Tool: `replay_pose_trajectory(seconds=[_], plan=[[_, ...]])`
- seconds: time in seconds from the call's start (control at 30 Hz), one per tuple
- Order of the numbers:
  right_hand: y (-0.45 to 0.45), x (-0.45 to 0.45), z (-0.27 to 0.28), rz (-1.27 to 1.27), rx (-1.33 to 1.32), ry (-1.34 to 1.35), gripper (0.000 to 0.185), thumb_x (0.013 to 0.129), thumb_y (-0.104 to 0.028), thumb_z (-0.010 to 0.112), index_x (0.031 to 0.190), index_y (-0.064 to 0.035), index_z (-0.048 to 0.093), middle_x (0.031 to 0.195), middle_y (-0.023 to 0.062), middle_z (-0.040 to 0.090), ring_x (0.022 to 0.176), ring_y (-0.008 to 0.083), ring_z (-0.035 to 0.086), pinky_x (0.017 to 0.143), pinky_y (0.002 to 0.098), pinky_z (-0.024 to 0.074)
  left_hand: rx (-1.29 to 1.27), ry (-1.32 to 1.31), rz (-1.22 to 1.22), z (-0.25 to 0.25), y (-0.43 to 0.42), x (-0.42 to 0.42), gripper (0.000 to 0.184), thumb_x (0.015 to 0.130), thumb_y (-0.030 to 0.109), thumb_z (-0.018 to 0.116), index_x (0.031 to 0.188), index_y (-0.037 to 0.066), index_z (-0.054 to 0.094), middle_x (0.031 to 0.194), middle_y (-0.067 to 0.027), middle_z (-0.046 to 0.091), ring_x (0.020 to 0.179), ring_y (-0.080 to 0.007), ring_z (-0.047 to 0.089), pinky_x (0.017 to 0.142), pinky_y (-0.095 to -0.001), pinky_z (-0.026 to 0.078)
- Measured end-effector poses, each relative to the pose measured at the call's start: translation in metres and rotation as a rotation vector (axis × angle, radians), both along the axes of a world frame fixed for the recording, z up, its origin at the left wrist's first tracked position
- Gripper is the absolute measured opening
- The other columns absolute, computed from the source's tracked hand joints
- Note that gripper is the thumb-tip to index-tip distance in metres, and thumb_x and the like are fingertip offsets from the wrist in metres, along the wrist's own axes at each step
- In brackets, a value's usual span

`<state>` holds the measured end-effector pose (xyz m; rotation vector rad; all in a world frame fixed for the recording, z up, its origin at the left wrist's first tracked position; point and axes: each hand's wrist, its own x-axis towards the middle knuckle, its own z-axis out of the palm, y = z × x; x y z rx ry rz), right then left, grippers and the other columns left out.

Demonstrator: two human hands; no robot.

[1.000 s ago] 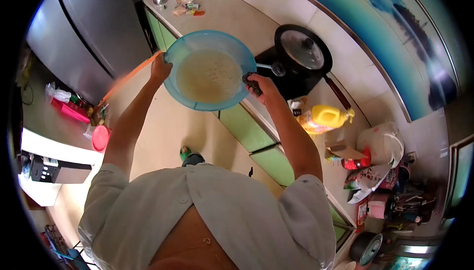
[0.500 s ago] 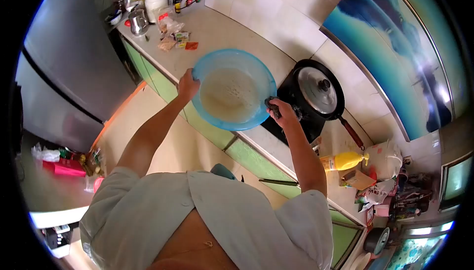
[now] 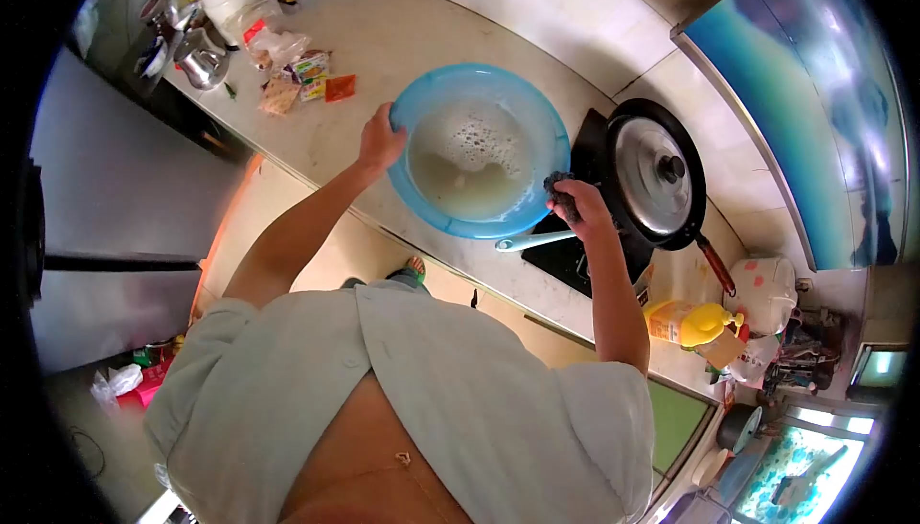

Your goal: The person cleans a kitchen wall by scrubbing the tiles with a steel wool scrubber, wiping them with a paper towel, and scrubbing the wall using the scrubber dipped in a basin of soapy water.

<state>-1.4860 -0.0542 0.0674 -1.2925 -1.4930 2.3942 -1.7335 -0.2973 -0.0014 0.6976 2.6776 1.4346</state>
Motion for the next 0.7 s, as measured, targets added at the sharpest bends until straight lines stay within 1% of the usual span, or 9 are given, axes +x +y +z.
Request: replay_pose_trajectory(seconds=[0.07, 0.17, 0.33, 0.43, 0.47, 0.53, 0.6, 0.67, 0.7], plan=[[-0.01, -0.003, 0.01, -0.025, 0.178, -0.069, 0.017, 0.075, -0.007, 0.057, 0.089, -0.0006, 0.05, 0.077, 0.0142, 0.056, 0.063, 0.0267, 0.058, 0.049, 0.0309, 0.0493, -0.023, -0.075, -0.071, 0.009, 0.001, -0.007, 0.039, 0.073, 0.011, 0.054, 0.109, -0.001, 0.045, 0.097, -0.0238, 0.057, 0.091, -0.0379, 0.055, 0.08, -0.0434, 0.043], [-0.023, -0.029, 0.014, 0.191, 1.62, -0.233, 0.036, 0.071, -0.007, 0.06, 0.104, -0.0055, 0.046, 0.095, 0.0196, 0.054, 0.086, 0.0365, 0.055, 0.071, 0.0418, 0.0464, -0.122, -0.114, -0.215, 0.019, -0.001, -0.019, 0.036, 0.075, 0.015, 0.055, 0.107, -0.001, 0.048, 0.096, -0.0227, 0.057, 0.09, -0.037, 0.055, 0.08, -0.0431, 0.043], [-0.037, -0.111, -0.062, 0.469, 1.561, 0.085, 0.041, 0.07, -0.006, 0.059, 0.109, -0.0072, 0.046, 0.101, 0.0183, 0.053, 0.087, 0.0388, 0.053, 0.075, 0.0442, 0.0442, -0.201, -0.001, -0.423, 0.022, -0.013, -0.082, 0.025, 0.077, 0.02, 0.055, 0.093, 0.001, 0.057, 0.085, -0.0191, 0.059, 0.082, -0.0329, 0.058, 0.07, -0.0407, 0.046], [-0.056, -0.135, -0.102, 0.579, 1.497, -0.172, 0.034, 0.08, -0.011, 0.044, 0.114, -0.011, 0.045, 0.114, 0.0183, 0.047, 0.091, 0.0408, 0.052, 0.076, 0.0493, 0.0435, -0.186, 0.142, -0.489, 0.008, -0.013, -0.139, 0.023, 0.077, 0.019, 0.056, 0.091, 0.001, 0.059, 0.085, -0.0173, 0.059, 0.08, -0.0313, 0.058, 0.07, -0.0391, 0.046], [-0.065, -0.142, -0.125, 0.646, 1.905, -0.325, 0.03, 0.082, -0.014, 0.039, 0.11, -0.011, 0.049, 0.119, 0.0173, 0.044, 0.089, 0.0428, 0.052, 0.079, 0.0496, 0.043, -0.162, 0.174, -0.487, 0.012, -0.012, -0.159, 0.024, 0.077, 0.019, 0.055, 0.092, 0.001, 0.059, 0.086, -0.0164, 0.06, 0.08, -0.0307, 0.058, 0.071, -0.0383, 0.046], [-0.092, -0.144, -0.083, 0.686, 1.918, -0.345, 0.028, 0.079, -0.009, 0.042, 0.104, -0.0098, 0.054, 0.111, 0.0172, 0.051, 0.088, 0.0398, 0.054, 0.079, 0.0494, 0.043, -0.194, 0.089, -0.507, 0.032, -0.017, -0.183, 0.024, 0.076, 0.017, 0.055, 0.095, 0.003, 0.059, 0.088, -0.0154, 0.06, 0.08, -0.0297, 0.058, 0.074, -0.0372, 0.046], [-0.099, -0.154, -0.039, 0.381, 1.356, 0.01, 0.028, 0.073, -0.002, 0.049, 0.099, -0.0091, 0.057, 0.094, 0.0182, 0.057, 0.085, 0.0339, 0.056, 0.076, 0.0484, 0.0442, -0.211, 0.151, -0.574, 0.033, -0.016, -0.218, 0.025, 0.076, 0.017, 0.055, 0.097, 0.005, 0.06, 0.089, -0.0144, 0.06, 0.081, -0.0291, 0.058, 0.076, -0.037, 0.046], [-0.096, -0.16, -0.008, 0.203, 1.433, 0.127, 0.028, 0.069, 0.002, 0.056, 0.095, -0.0078, 0.058, 0.077, 0.0123, 0.059, 0.073, 0.0226, 0.058, 0.064, 0.0393, 0.0481, -0.224, 0.189, -0.637, 0.03, -0.011, -0.253, 0.026, 0.075, 0.017, 0.055, 0.098, 0.006, 0.06, 0.09, -0.0134, 0.061, 0.083, -0.0285, 0.058, 0.078, -0.0368, 0.045], [-0.1, -0.161, 0.02, 0.135, 1.076, 0.057, 0.026, 0.069, 0.0, 0.059, 0.094, -0.008, 0.058, 0.076, 0.0063, 0.056, 0.063, 0.0141, 0.055, 0.052, 0.0281, 0.0467, -0.264, 0.192, -0.634, 0.027, -0.009, -0.267, 0.027, 0.075, 0.018, 0.054, 0.099, 0.007, 0.06, 0.09, -0.0129, 0.061, 0.085, -0.0278, 0.058, 0.079, -0.037, 0.045]])
